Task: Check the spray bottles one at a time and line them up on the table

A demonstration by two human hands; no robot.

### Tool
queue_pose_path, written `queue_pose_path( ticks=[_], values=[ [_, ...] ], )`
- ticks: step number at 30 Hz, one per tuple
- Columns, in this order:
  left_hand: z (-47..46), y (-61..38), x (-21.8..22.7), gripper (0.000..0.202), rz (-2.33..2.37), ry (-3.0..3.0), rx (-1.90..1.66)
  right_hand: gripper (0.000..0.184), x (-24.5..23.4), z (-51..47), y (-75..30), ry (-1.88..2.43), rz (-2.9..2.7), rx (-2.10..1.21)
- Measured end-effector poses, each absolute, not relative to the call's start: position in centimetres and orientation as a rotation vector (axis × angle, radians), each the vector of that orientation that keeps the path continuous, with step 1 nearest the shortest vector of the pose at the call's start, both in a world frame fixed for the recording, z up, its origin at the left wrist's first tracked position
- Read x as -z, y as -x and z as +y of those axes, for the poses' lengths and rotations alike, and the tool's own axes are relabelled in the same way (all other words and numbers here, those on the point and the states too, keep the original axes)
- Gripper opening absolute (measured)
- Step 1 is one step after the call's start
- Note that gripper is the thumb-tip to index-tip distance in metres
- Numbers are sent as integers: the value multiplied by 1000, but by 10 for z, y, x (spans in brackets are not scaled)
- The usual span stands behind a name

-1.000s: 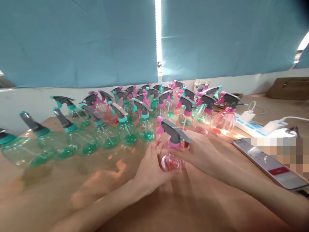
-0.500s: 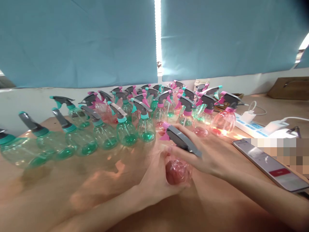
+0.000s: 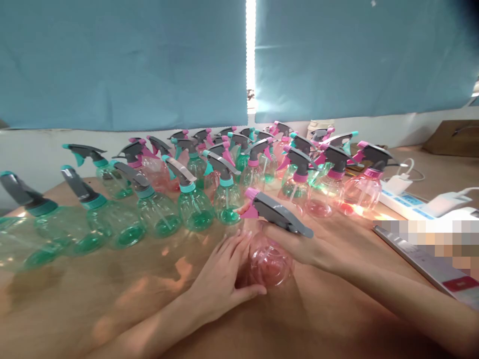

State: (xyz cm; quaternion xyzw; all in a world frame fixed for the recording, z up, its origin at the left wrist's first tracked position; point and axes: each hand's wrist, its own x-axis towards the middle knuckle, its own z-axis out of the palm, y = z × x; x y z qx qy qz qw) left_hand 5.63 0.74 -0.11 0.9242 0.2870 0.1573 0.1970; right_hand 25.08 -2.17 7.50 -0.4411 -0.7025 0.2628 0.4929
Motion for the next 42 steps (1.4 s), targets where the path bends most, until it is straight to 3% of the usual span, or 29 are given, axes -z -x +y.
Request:
queue_pose_path(
  ticks=[11,24,31,42],
  values=[
    [10,-47,4,57,863,-2711,-269,19,-68,-9,-253,1007,-1697,-713],
    [10,-49,5,43,859,-2688,-331,17,-74,-13,-251,1092,-1678,-742],
    [9,-50,3,42,857,-2722,-300,15,-69,-14,-249,1077,-1616,-689],
    [9,-47,8,49,863,-2745,-296,28,-74,-13,-249,1028,-1667,-678]
  ],
)
